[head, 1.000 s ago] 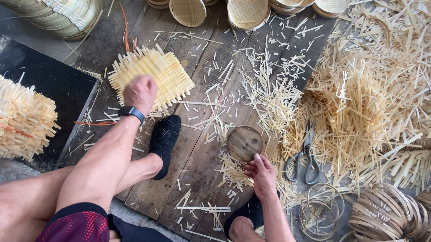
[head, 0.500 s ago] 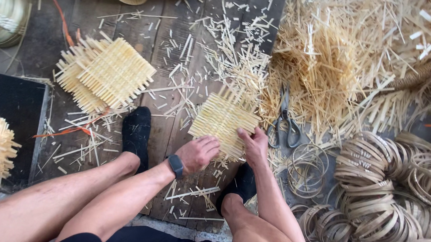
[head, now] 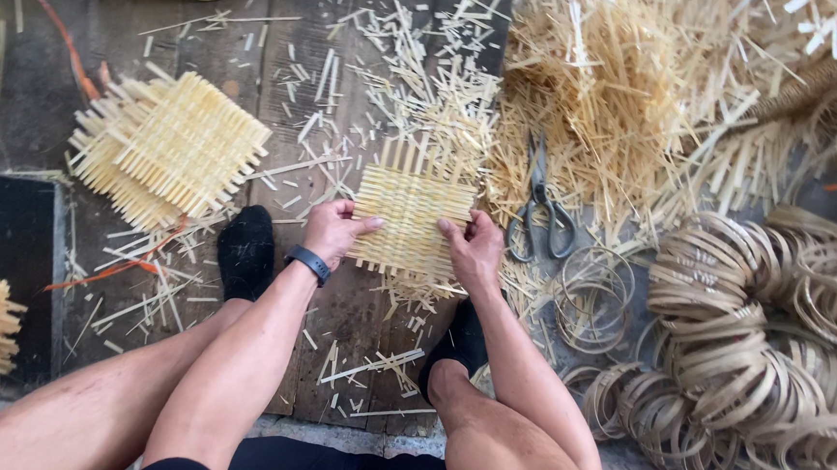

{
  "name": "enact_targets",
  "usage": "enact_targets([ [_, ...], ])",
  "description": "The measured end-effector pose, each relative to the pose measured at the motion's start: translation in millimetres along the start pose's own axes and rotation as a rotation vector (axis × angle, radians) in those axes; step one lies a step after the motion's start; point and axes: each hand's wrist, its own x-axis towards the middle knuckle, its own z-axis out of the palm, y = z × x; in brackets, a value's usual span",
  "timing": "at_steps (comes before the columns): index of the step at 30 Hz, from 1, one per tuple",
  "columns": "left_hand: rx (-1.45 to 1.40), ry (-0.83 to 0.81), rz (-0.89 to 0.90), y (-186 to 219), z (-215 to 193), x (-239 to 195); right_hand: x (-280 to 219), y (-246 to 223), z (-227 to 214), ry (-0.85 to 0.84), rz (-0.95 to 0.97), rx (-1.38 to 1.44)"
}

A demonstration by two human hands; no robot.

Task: The person weaves bamboo strips into a square lattice, aligns a circular bamboo frame over the lattice, and uses shears to cut away the excess bamboo material.

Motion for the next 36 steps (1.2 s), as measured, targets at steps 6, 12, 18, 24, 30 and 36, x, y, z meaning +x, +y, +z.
enact_targets([
  [6,-0.037,-0.015,0.005,9.6,-1.4,-9.5,3.3,45.2,-16.3,0.101,-0.055,0.294],
  [12,-0.112,-0.028,0.026,17.2,-0.5,-16.4,-20.8,91.5,-130.6,0.658,-0.088,-0.11],
  [18,0.223,0.22,0.051,36.9,-1.0,-23.2,-18.0,130.1,-193.2,0.444,-0.214,-0.875],
  [24,0.425,0.36,0.776,67.4,10.4,-52.7,-22.0,98.6,-181.5,0.429,-0.26,-1.055],
  [30,0.491,-0.032,1.449,141.5,85.9,-109.7,-61.5,-58.6,-202.4,0.081,-0.432,-0.541],
  [36,0.021,-0.276,0.911,172.6,117.9,-177.1,-111.6,-196.2,-178.0,-0.141,-0.807,-0.512],
])
